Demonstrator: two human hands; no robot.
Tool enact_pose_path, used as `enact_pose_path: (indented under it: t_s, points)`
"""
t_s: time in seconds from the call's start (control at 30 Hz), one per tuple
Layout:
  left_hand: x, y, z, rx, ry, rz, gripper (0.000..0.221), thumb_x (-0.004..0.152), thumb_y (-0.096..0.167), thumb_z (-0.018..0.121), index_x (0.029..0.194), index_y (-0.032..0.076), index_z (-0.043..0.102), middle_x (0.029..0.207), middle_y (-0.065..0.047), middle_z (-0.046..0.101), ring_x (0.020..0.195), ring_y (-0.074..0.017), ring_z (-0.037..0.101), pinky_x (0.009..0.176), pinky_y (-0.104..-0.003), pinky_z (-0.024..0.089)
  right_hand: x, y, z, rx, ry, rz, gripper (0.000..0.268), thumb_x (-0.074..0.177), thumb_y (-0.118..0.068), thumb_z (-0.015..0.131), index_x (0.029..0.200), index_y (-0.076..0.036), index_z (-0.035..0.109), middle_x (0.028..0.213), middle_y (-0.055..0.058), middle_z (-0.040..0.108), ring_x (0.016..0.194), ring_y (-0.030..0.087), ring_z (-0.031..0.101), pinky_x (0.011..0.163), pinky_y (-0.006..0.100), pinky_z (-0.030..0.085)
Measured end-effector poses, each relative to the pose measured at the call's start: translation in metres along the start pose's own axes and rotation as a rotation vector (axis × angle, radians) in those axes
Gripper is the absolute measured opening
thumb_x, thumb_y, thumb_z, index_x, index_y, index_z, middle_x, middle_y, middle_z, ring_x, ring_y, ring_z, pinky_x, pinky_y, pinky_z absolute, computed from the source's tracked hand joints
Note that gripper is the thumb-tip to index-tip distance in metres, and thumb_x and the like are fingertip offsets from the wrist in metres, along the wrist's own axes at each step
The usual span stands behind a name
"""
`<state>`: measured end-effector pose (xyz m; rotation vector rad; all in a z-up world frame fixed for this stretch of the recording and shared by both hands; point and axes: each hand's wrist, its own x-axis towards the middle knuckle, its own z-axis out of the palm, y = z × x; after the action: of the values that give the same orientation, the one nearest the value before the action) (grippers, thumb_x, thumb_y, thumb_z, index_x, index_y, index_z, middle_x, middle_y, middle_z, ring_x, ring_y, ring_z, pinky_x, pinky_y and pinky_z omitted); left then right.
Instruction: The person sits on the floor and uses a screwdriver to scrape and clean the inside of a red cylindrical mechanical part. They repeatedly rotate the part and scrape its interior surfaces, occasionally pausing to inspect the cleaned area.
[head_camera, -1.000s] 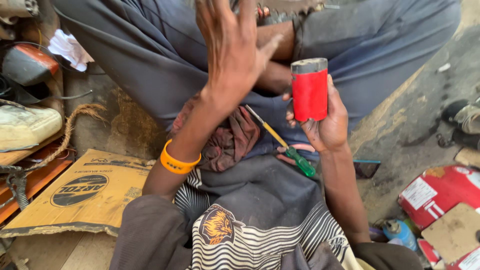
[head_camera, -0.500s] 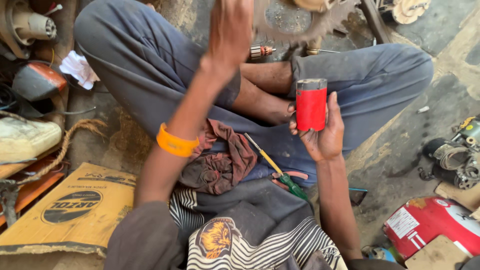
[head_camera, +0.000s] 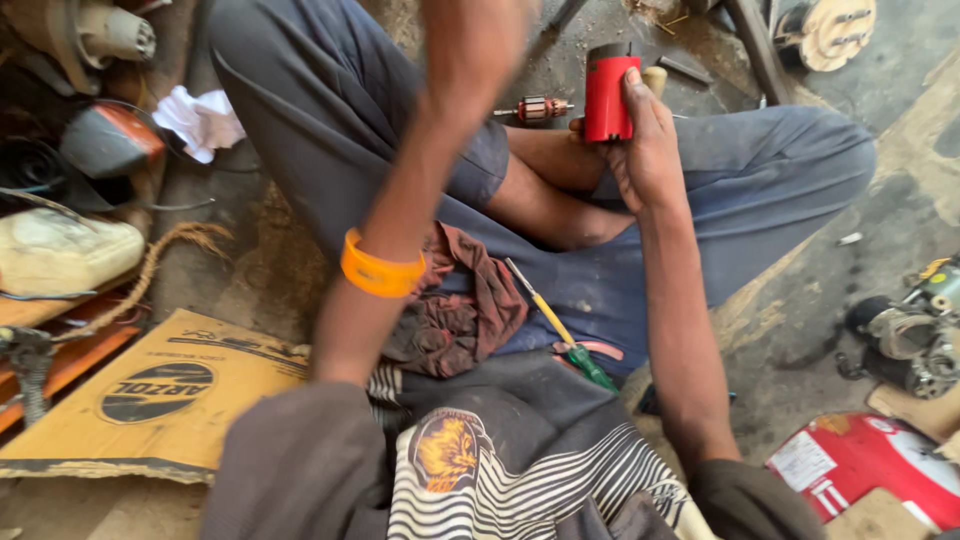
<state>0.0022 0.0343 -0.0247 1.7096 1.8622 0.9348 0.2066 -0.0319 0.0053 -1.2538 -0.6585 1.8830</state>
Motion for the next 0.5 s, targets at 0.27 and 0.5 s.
enact_pose_path:
  t_s: [0.27,0.5]
  points:
    - [-0.024,-0.019,0.085,-0.711,-0.505,-0.371,0.056,0.089,0.05,0.078,0.1,-0.003,0.063,0.097,-0.023,0.067,0.085,-0.0371,0.072,0.075,-0.043,0.058,-0.048,-0.038,0.027,-0.62,-0.1,-0.115,0.032,0.112,-0.025,0.052,0.131,-0.001,0.06,0.112,0.011,0.07,0.097,0.021,0.066,0.09,0.033,0.055]
    - [-0.017,-0.03,0.105,-0.27,-0.368,-0.09,0.06,0.067,0.032,0.087,0.114,0.005,0.062,0.109,-0.023,0.072,0.101,-0.042,0.069,0.086,-0.048,0.057,-0.212,-0.058,0.015,-1.317,-0.064,0.03,0.026,0.094,-0.024,0.068,0.096,0.001,0.063,0.086,0.023,0.064,0.082,0.042,0.062,0.07,0.045,0.049]
